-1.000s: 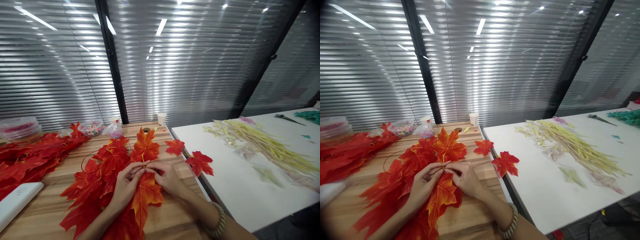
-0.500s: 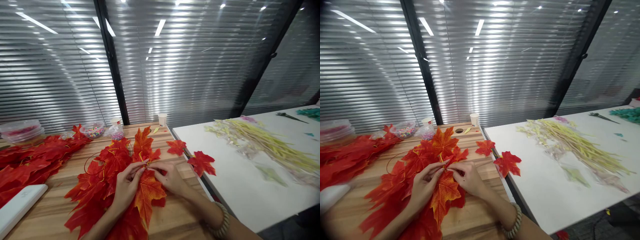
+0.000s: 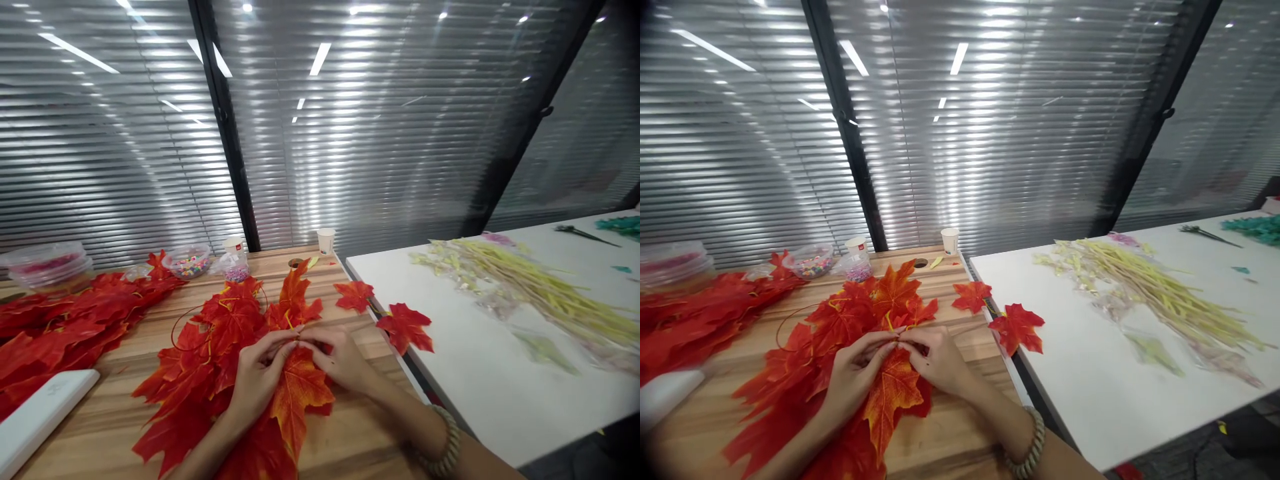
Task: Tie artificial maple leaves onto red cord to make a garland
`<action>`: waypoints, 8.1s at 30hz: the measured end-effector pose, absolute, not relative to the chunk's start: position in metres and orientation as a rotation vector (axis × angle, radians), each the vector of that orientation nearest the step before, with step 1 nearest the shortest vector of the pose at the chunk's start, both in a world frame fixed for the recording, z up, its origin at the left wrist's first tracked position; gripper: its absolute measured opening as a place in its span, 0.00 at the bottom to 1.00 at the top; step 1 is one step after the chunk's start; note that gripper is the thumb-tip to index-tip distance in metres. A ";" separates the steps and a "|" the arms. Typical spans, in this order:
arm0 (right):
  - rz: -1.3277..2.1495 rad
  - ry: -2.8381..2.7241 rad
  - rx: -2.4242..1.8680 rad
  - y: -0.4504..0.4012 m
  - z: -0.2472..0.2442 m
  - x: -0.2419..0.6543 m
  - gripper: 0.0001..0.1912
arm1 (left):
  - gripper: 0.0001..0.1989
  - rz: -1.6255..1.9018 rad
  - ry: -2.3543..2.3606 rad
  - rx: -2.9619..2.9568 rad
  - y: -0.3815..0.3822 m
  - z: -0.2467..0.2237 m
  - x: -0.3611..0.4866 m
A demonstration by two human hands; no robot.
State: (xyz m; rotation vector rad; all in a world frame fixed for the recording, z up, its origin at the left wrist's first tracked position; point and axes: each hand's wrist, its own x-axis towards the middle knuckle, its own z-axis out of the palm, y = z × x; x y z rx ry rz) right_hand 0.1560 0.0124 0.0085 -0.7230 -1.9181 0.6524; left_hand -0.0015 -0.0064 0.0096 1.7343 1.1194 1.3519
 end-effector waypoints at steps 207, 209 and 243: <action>0.693 -2.214 -0.965 0.022 0.004 0.162 0.08 | 0.10 0.975 1.217 2.167 -0.004 -0.004 0.000; 0.691 -2.216 -0.967 0.022 0.004 0.162 0.09 | 0.10 0.972 1.218 2.162 -0.004 -0.004 0.000; 0.711 -2.256 -0.959 0.024 0.002 0.165 0.10 | 0.09 0.904 1.219 2.193 -0.005 -0.001 0.001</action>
